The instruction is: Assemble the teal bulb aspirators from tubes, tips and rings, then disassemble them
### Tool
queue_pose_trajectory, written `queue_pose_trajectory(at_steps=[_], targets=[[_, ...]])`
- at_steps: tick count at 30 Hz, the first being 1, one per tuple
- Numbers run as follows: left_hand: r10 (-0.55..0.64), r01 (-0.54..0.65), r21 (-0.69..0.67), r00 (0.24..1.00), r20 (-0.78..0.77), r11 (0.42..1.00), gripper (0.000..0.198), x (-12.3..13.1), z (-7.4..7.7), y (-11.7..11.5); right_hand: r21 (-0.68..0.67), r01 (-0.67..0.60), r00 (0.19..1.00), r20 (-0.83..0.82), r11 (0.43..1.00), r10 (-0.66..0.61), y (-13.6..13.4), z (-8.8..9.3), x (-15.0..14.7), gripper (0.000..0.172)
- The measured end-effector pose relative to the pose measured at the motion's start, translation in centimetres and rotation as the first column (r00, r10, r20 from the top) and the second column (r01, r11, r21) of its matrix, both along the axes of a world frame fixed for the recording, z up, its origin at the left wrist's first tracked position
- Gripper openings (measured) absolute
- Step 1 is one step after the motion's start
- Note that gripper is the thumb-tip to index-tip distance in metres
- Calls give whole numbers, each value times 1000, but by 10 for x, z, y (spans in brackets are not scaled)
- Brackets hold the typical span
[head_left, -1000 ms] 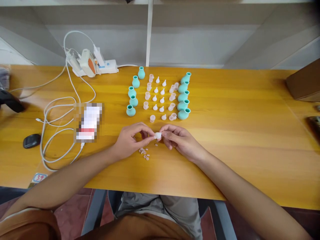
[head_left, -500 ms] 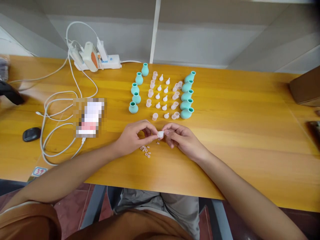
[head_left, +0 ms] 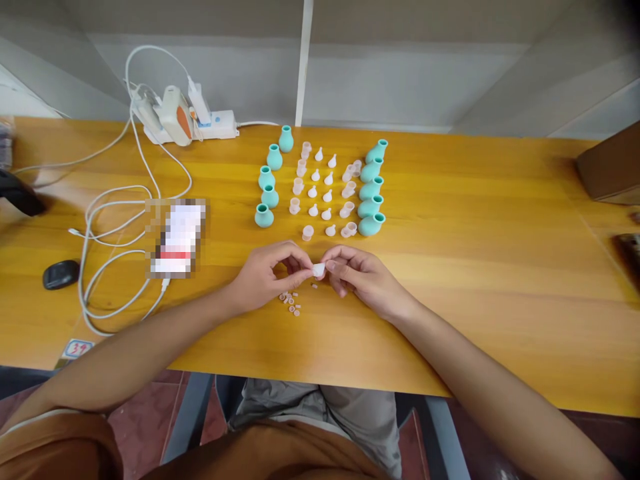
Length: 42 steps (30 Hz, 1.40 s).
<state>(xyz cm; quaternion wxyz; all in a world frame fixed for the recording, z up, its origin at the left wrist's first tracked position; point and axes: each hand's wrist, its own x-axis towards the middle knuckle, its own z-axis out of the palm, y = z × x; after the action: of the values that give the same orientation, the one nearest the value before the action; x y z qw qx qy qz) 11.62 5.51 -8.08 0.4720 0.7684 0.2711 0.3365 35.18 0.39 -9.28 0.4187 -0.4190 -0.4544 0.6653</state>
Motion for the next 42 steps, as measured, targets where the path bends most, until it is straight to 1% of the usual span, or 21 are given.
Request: queue_pose_trajectory(at_steps=[8,15,18,21,23,25,27,28,30,32,34,36,39,42], targets=[[-22,22,-13,1000,18,1000,5,0,0,0,8,-4,1000,0,1000,4,-1,1,1,40],[-3,2,-17,1000,-27,1000,7,0,-2,0,33,-21,1000,3,999,21,-2,0,1,39],[-16,16,-25,1000,-20,1000,8,-1,-2,1,30,-22,1000,1,999,22,-1,0,1,40],[-27,28,27,999,-23,999,8,-3,-2,4,42,11,999,39,999,-13,1,2,5,41],[10,-3,125,999,-53,992,10,-6,0,9,95,58,990,126,994,-70,3,3,9,39],[62,-38,234,994,-94,972,13,-8,0,14,157,131,956,241,979,-166,5,3,13,37],[88,-44,289,986,-141,956,15,-10,-1,20,162,194,911,336,968,-239,6,2,15,36],[91,-37,296,981,-170,954,19,-10,-2,22,143,212,893,374,967,-251,7,1,16,36],[88,-17,290,968,-233,957,30,-11,-4,25,105,205,866,443,973,-231,6,0,17,31],[75,5,275,957,-279,962,38,-11,-6,26,137,171,823,525,976,-217,6,0,17,22],[49,28,244,952,-302,969,41,-11,-6,27,233,114,748,619,966,-237,5,2,19,12],[27,40,206,949,-314,978,41,-11,-5,27,334,29,661,701,942,-269,4,3,21,7],[22,35,170,945,-327,985,40,-11,-4,27,400,-92,553,782,912,-287,3,4,24,8],[33,24,164,942,-334,986,38,-10,-4,27,408,-137,494,818,903,-295,2,4,26,7]])
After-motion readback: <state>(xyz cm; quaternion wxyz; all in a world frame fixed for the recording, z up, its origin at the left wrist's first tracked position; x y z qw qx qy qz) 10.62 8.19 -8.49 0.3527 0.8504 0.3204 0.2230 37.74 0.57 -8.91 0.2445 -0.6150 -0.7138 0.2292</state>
